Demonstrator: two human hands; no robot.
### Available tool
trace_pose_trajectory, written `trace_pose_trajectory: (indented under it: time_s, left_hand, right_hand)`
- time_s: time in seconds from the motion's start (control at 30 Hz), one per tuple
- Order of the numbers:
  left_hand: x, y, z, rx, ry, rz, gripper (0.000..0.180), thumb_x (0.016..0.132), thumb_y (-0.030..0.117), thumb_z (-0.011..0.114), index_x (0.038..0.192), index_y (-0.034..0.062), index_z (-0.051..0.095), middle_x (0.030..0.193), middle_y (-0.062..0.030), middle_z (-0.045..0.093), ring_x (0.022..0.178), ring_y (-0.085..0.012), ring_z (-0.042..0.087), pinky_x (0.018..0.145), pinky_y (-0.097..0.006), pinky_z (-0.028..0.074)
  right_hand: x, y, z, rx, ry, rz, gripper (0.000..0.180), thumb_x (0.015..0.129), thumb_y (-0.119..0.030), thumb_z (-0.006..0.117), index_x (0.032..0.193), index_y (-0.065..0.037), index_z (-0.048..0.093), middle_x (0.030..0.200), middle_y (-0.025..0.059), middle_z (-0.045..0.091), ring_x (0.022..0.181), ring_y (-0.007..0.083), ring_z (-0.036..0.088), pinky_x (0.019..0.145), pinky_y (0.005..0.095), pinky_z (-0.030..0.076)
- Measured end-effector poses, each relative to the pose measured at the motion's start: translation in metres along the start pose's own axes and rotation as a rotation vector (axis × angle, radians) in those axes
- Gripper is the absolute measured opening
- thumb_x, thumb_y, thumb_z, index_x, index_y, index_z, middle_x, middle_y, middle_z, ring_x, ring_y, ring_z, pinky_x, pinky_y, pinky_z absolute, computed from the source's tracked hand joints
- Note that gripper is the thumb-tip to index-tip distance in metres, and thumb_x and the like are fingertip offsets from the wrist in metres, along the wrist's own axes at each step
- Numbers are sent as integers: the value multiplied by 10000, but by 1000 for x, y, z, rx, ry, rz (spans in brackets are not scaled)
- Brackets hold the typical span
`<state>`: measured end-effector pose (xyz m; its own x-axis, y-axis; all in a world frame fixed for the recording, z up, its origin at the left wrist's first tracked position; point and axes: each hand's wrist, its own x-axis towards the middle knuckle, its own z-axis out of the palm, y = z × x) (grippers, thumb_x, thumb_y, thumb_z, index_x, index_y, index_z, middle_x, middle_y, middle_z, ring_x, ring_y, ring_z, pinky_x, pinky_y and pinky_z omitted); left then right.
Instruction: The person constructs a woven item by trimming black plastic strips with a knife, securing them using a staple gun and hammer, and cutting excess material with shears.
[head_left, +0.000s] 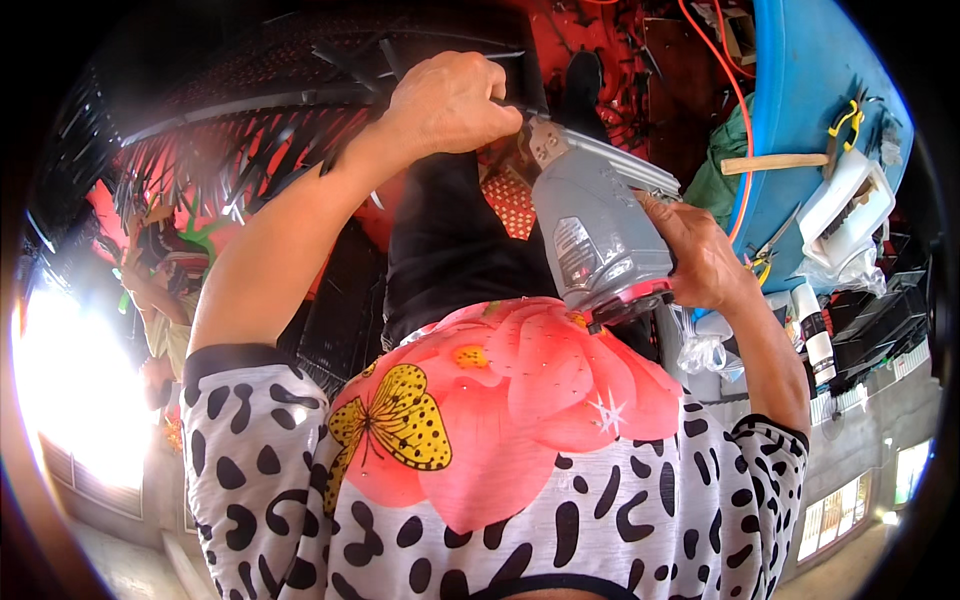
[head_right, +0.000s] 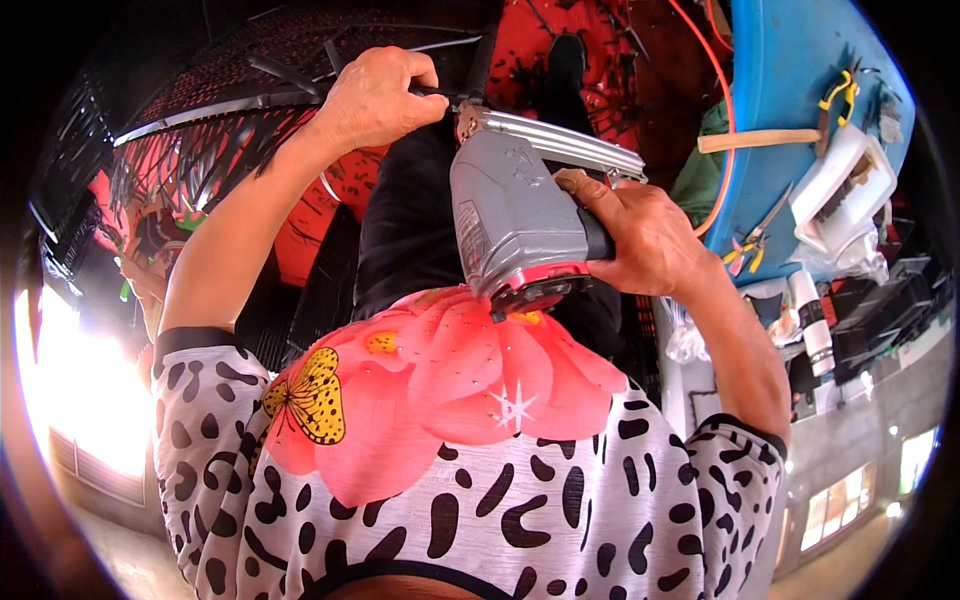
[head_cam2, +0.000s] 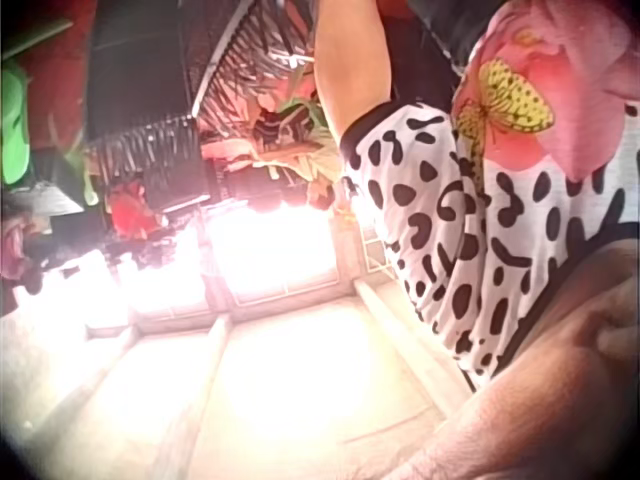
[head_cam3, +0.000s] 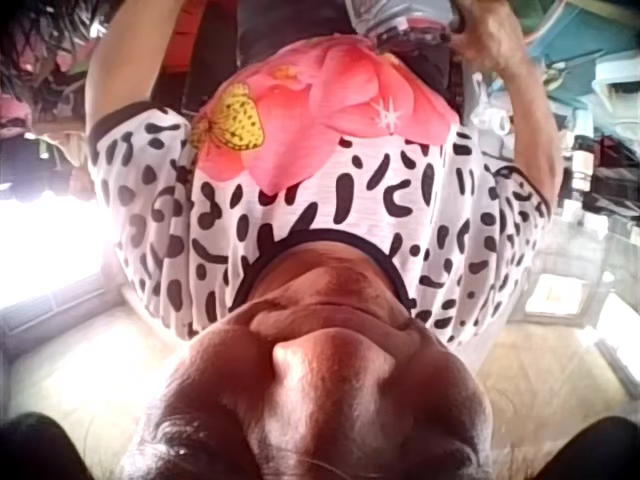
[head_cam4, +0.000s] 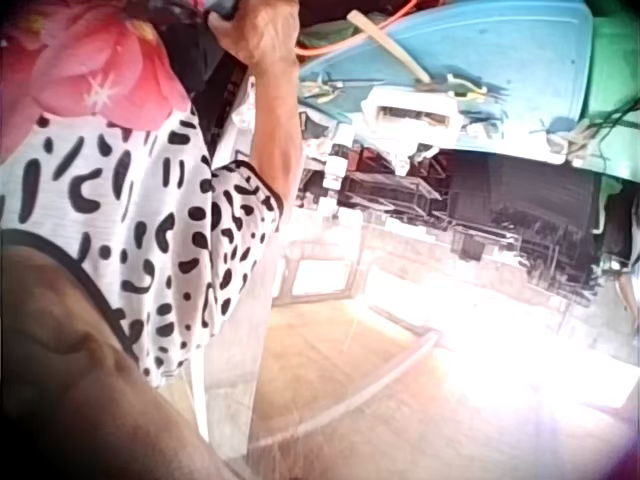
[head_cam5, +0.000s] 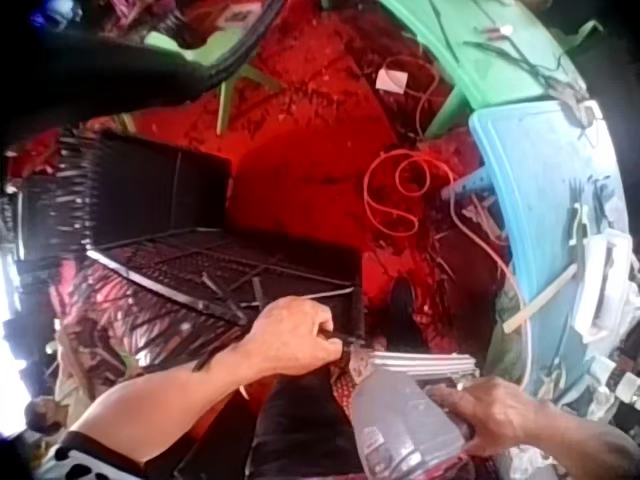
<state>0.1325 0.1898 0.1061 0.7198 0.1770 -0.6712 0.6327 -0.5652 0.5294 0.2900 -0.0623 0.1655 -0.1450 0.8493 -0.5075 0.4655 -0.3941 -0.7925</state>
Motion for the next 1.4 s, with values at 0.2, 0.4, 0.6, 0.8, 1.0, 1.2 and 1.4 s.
trace_pose_trajectory:
  time_s: [0.2, 0.4, 0.6, 0.8, 1.0, 1.2, 1.4]
  left_hand:
    - [-3, 0, 4, 13, -29, -22, 282, 661, 266, 599, 757, 5, 645, 759, -160, 634, 754, -325, 616, 720, -392, 491]
    - [-4, -1, 9, 22, 2, 13, 285, 668, 266, 603, 769, 3, 646, 762, -160, 635, 746, -324, 618, 715, -384, 493]
    - [-3, -3, 6, -22, -16, 36, 282, 681, 255, 612, 793, -1, 651, 754, -159, 637, 731, -314, 623, 705, -374, 493]
    - [-2, -3, 5, -26, -53, 22, 268, 684, 247, 613, 789, 3, 650, 738, -155, 632, 713, -306, 620, 691, -367, 491]
    - [-2, -6, 2, -40, -43, 62, 258, 690, 231, 606, 815, 8, 645, 756, -149, 627, 726, -304, 616, 704, -368, 487]
    - [1, -6, 0, -7, -53, 86, 223, 675, 184, 589, 805, 6, 628, 776, -148, 616, 761, -330, 599, 714, -400, 475]
    - [4, -12, -2, -10, -51, 190, 241, 657, 136, 582, 856, 7, 621, 845, -156, 613, 856, -353, 579, 771, -427, 456]
  right_hand:
    - [5, -2, 6, 36, 6, -1, 774, 597, -186, 724, 1308, -101, 429, 744, 174, 587, 736, 376, 571, 693, 451, 459]
    - [5, -4, 8, -2, 4, 15, 769, 592, -180, 720, 1299, -103, 429, 736, 169, 589, 725, 372, 578, 682, 444, 468]
    - [6, -9, 7, 29, 20, 36, 748, 602, -189, 730, 1285, -114, 438, 773, 171, 610, 739, 372, 591, 686, 444, 475]
    - [9, -14, -1, 10, 5, 38, 729, 621, -208, 740, 1280, -118, 441, 804, 179, 623, 750, 374, 595, 688, 439, 478]
    - [15, -15, -7, 40, -9, 61, 672, 641, -213, 731, 1251, -119, 466, 813, 186, 627, 743, 372, 600, 687, 434, 482]
    - [19, -21, -16, 59, -7, 67, 653, 648, -185, 716, 1245, -110, 463, 866, 187, 635, 782, 372, 606, 696, 429, 486]
    - [22, -38, -30, 48, -74, 143, 878, 473, 5, 658, 1311, 1, 396, 767, 247, 565, 721, 448, 527, 630, 431, 419]
